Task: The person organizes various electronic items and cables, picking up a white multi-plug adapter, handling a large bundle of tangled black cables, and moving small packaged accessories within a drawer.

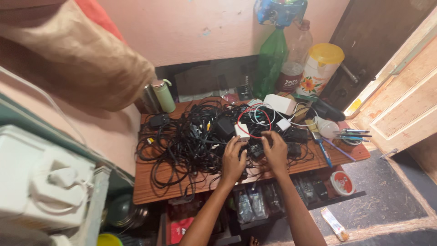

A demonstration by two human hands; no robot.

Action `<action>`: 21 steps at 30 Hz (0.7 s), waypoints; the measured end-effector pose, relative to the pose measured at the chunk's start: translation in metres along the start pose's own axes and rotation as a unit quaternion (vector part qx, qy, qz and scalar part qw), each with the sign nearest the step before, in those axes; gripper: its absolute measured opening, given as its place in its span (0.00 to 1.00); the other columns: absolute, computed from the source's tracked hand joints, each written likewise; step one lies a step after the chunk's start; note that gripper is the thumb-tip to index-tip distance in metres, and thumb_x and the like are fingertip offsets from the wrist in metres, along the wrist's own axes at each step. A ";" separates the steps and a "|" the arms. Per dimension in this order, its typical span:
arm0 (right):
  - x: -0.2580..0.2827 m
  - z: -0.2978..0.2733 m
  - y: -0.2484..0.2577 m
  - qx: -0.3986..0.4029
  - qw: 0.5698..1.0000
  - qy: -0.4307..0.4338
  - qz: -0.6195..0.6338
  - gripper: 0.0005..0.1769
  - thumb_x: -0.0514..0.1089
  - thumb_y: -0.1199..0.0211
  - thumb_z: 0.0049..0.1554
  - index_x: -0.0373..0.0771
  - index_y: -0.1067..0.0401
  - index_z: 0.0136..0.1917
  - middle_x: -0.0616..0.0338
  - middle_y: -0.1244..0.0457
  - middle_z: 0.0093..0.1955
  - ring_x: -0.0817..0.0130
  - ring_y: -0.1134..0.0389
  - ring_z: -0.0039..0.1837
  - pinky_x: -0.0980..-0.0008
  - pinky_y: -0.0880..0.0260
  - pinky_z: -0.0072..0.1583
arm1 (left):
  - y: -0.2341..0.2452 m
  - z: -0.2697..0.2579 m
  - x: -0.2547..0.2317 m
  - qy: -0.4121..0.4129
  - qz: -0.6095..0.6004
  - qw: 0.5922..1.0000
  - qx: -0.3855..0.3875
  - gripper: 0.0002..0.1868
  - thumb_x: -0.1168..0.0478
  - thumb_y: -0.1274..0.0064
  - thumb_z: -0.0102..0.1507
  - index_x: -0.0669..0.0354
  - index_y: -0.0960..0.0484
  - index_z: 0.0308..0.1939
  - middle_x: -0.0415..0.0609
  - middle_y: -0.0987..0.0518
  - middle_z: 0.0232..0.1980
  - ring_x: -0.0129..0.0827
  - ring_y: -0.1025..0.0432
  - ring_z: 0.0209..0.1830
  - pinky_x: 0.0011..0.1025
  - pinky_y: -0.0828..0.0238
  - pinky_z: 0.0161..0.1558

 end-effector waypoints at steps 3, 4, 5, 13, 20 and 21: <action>-0.006 0.038 0.022 -0.053 0.993 0.044 -0.096 0.10 0.40 0.35 0.61 0.39 0.25 0.57 0.50 0.31 0.54 0.54 0.30 0.58 0.60 0.31 0.61 | -0.018 0.020 -0.003 -0.005 0.002 1.000 -0.001 0.13 0.68 0.45 0.61 0.62 0.19 0.50 0.60 0.26 0.66 0.56 0.33 0.69 0.47 0.37 0.68; -0.006 0.054 0.030 -0.073 0.983 0.097 -0.140 0.17 0.37 0.36 0.57 0.37 0.28 0.61 0.48 0.33 0.58 0.50 0.33 0.62 0.57 0.34 0.64 | -0.022 0.025 -0.003 -0.004 0.003 1.000 -0.001 0.13 0.68 0.45 0.61 0.62 0.19 0.50 0.60 0.26 0.66 0.56 0.33 0.69 0.47 0.37 0.68; -0.008 0.071 0.036 -0.092 0.967 0.150 -0.183 0.25 0.33 0.36 0.53 0.36 0.31 0.65 0.45 0.35 0.62 0.45 0.36 0.66 0.54 0.37 0.67 | -0.026 0.031 -0.003 0.003 -0.002 1.000 -0.005 0.13 0.68 0.45 0.61 0.61 0.19 0.50 0.60 0.26 0.66 0.55 0.33 0.67 0.46 0.36 0.66; -0.075 0.168 0.010 0.006 0.897 0.302 -0.324 0.43 0.32 0.34 0.37 0.28 0.37 0.68 0.36 0.39 0.62 0.38 0.39 0.66 0.48 0.38 0.66 | -0.031 0.042 0.000 0.046 -0.002 0.999 -0.025 0.11 0.67 0.45 0.62 0.59 0.17 0.49 0.58 0.26 0.66 0.53 0.30 0.65 0.44 0.33 0.63; -0.063 0.151 0.030 -0.022 0.947 0.211 -0.242 0.41 0.27 0.36 0.44 0.33 0.37 0.72 0.42 0.38 0.66 0.42 0.39 0.70 0.52 0.38 0.71 | -0.024 0.045 0.000 0.063 0.005 0.998 -0.027 0.09 0.66 0.45 0.63 0.58 0.17 0.47 0.57 0.26 0.66 0.52 0.29 0.65 0.42 0.32 0.63; -0.053 0.145 0.037 -0.023 0.947 0.211 -0.242 0.41 0.27 0.36 0.44 0.33 0.37 0.72 0.42 0.38 0.66 0.42 0.39 0.70 0.52 0.38 0.71 | -0.024 0.046 -0.001 0.069 0.002 0.997 -0.024 0.09 0.66 0.44 0.63 0.58 0.17 0.47 0.57 0.26 0.66 0.51 0.28 0.65 0.41 0.31 0.62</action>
Point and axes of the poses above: each hand's wrist, its own z-axis towards the middle knuckle, its own y-axis out of the back of the hand, x = y × z, the point moved 5 cm from there along z, towards the middle knuckle
